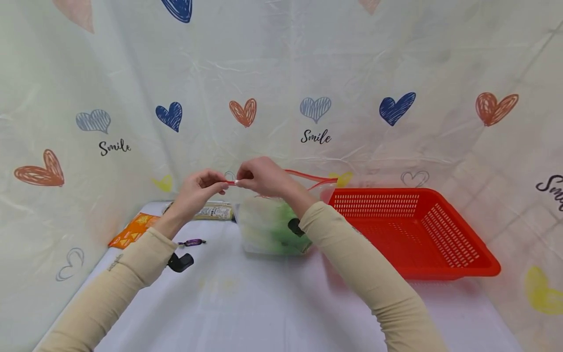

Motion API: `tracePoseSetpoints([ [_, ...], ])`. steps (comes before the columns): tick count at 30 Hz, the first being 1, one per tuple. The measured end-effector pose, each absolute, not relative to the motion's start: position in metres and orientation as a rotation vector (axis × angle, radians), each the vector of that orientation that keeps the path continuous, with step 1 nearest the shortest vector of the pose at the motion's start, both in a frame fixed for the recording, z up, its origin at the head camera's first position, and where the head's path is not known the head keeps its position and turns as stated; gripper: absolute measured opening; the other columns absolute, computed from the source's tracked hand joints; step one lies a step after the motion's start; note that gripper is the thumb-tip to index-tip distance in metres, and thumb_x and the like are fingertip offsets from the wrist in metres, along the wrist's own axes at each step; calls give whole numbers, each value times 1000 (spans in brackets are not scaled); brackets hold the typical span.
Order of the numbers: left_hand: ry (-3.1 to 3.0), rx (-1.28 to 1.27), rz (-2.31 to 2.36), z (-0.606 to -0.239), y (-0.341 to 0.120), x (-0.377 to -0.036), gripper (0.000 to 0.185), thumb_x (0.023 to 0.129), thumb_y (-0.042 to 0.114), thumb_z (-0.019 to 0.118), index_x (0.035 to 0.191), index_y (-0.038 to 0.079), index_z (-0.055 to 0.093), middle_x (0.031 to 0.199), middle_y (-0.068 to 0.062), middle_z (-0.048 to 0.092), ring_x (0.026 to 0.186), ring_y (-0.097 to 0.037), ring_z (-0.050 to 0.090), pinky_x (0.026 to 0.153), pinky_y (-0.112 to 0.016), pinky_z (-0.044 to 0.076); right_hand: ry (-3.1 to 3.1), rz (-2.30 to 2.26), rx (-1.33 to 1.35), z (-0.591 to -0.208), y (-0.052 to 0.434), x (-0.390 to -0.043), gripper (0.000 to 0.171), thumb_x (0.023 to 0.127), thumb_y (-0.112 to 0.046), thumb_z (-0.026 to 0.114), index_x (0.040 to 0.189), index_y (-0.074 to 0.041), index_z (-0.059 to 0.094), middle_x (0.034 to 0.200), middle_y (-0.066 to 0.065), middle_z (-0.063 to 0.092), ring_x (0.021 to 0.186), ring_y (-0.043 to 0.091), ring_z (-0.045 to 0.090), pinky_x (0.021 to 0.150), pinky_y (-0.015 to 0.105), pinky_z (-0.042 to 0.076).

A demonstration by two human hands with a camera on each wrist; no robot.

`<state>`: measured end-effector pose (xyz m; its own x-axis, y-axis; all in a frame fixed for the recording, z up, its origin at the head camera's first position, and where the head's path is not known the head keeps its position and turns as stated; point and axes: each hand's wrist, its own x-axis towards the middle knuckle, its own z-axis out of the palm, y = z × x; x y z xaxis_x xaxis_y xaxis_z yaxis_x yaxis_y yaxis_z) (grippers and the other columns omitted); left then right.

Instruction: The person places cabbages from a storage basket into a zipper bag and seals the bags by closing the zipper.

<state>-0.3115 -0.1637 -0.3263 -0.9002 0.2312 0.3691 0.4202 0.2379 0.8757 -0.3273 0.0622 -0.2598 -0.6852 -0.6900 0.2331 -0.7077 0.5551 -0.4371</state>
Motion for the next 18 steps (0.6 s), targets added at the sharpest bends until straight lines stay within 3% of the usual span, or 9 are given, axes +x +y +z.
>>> tracePoseSetpoints([
  [18, -2311, -495, -1762, -340, -186, -306, 23, 93, 23, 68, 107, 5, 65, 103, -15, 64, 88, -26, 63, 84, -27, 54, -2775, 711, 1145, -260, 164, -327, 10, 94, -19, 67, 99, -11, 71, 86, -3, 67, 77, 16, 57, 72, 33, 50],
])
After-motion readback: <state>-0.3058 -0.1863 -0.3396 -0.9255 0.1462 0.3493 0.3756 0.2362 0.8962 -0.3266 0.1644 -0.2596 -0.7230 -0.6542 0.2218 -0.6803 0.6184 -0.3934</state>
